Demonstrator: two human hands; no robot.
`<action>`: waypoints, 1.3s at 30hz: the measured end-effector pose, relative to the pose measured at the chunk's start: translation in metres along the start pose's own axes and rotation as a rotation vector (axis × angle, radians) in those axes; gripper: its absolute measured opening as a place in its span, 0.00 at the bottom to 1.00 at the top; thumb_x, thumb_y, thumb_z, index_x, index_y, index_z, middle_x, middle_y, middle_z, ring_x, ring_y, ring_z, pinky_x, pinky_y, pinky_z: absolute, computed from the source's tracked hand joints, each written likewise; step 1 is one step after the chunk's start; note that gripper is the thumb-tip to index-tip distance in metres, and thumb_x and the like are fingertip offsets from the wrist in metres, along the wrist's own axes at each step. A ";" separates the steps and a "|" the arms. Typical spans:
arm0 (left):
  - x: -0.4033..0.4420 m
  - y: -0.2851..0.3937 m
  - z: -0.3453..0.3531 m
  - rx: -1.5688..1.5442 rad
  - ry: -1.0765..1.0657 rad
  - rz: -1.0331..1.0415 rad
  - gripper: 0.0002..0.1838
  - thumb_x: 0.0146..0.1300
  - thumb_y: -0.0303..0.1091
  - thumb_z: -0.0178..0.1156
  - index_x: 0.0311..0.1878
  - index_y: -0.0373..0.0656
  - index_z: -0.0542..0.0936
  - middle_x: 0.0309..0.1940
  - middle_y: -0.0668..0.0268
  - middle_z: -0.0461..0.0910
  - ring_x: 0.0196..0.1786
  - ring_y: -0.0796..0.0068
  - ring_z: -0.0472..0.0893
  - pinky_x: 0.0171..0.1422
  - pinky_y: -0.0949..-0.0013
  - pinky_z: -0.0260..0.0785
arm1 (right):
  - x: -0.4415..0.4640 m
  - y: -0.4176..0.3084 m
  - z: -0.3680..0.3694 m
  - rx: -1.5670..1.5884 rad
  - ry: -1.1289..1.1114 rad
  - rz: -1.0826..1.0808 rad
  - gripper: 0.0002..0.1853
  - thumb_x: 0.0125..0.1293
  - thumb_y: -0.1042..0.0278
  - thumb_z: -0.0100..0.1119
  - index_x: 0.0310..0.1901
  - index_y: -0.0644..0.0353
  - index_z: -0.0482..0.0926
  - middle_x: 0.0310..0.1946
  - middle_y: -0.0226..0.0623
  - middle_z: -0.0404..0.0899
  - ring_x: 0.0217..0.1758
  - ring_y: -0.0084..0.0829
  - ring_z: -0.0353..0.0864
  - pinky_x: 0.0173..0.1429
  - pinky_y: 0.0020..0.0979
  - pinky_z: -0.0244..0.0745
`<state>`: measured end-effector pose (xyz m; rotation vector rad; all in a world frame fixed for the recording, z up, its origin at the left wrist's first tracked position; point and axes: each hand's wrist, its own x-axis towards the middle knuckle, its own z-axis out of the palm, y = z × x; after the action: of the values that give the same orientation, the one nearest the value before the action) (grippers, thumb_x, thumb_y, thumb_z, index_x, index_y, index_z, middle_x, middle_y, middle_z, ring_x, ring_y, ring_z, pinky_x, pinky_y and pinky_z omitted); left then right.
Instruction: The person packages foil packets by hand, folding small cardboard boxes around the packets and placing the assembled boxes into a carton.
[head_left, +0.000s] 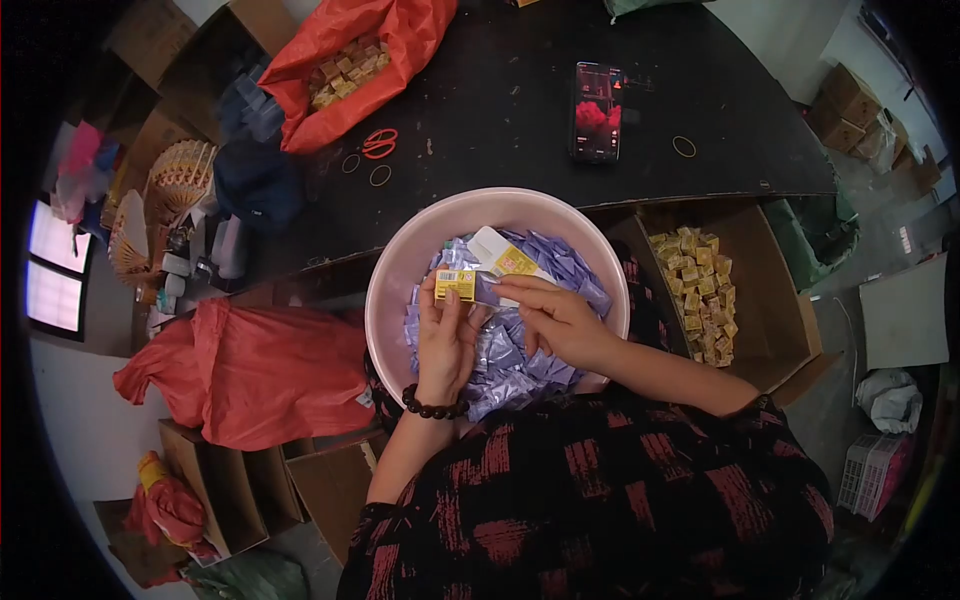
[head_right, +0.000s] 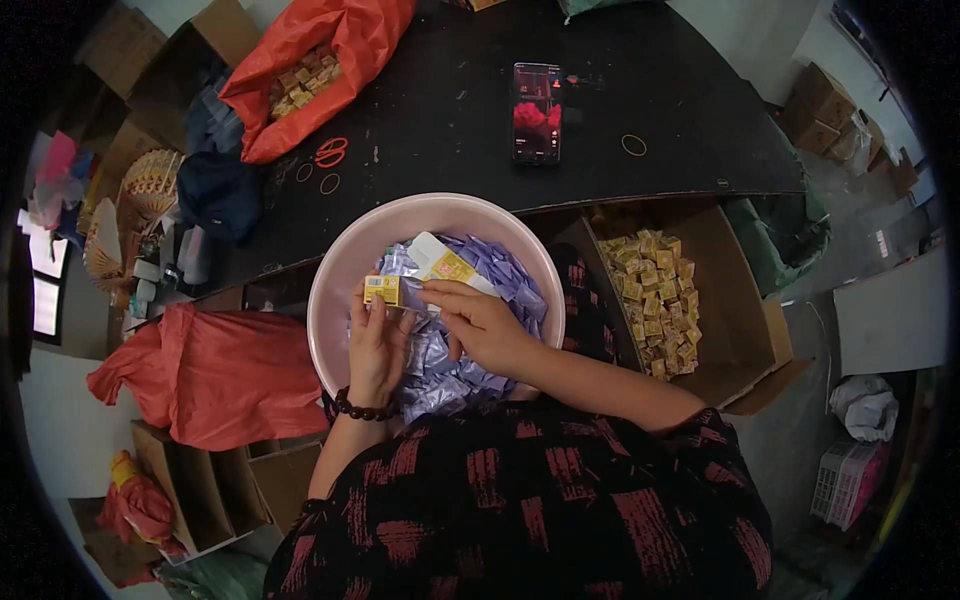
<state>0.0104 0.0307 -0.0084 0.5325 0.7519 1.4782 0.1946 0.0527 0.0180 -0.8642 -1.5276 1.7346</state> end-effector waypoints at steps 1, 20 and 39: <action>0.000 -0.001 -0.001 0.054 -0.018 0.048 0.20 0.73 0.32 0.48 0.65 0.47 0.60 0.56 0.63 0.70 0.57 0.73 0.73 0.62 0.64 0.71 | 0.000 0.000 0.000 0.000 0.003 -0.003 0.21 0.70 0.78 0.41 0.63 0.61 0.71 0.66 0.39 0.64 0.27 0.19 0.78 0.27 0.17 0.71; -0.009 -0.010 0.010 0.094 -0.171 -0.115 0.19 0.74 0.37 0.46 0.63 0.46 0.57 0.65 0.56 0.64 0.67 0.65 0.66 0.66 0.58 0.67 | -0.004 0.019 0.001 -0.176 0.276 -0.136 0.10 0.65 0.75 0.56 0.48 0.60 0.77 0.47 0.40 0.79 0.29 0.25 0.81 0.34 0.26 0.77; -0.010 0.003 -0.012 -0.184 -0.356 -0.527 0.23 0.72 0.32 0.43 0.67 0.36 0.58 0.60 0.53 0.68 0.59 0.62 0.75 0.57 0.62 0.76 | -0.013 0.005 0.006 -0.693 0.082 -0.729 0.16 0.54 0.71 0.67 0.46 0.62 0.78 0.50 0.38 0.73 0.51 0.39 0.73 0.56 0.34 0.71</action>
<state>0.0000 0.0191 -0.0126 0.4013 0.4235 0.9172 0.1969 0.0385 0.0147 -0.5506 -2.0770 0.6433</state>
